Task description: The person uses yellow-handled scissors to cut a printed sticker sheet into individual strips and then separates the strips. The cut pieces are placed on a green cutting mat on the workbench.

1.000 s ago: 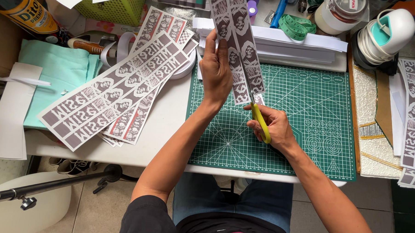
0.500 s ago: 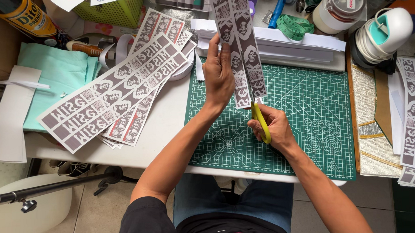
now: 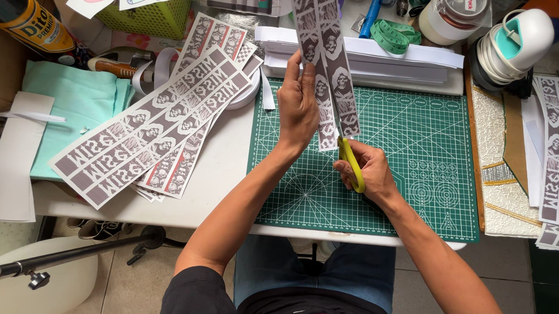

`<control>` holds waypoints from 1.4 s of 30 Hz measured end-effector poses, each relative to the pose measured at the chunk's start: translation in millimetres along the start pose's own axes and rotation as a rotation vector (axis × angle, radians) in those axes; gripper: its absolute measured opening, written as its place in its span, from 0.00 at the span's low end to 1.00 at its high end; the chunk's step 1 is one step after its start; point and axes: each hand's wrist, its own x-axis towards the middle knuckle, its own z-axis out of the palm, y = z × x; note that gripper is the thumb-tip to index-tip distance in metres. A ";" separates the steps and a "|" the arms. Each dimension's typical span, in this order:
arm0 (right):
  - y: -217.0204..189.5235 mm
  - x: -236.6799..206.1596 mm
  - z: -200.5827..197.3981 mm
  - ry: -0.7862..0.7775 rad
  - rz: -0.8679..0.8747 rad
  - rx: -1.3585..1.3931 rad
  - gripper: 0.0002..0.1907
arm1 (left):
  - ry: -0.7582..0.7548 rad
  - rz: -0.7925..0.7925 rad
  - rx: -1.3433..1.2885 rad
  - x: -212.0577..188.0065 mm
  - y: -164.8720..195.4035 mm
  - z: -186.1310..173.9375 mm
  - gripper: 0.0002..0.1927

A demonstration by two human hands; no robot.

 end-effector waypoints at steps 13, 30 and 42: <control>-2.5 -0.5 1.3 0.025 0.018 0.005 0.29 | 0.000 0.025 -0.005 -0.4 -1.2 1.4 0.20; 0.1 -2.0 -1.2 0.037 -0.026 0.052 0.32 | -0.059 -0.012 -0.113 -7.9 4.8 7.9 0.19; -3.1 -2.0 0.4 0.057 -0.011 0.014 0.30 | -0.076 -0.016 -0.109 -11.9 3.9 10.5 0.19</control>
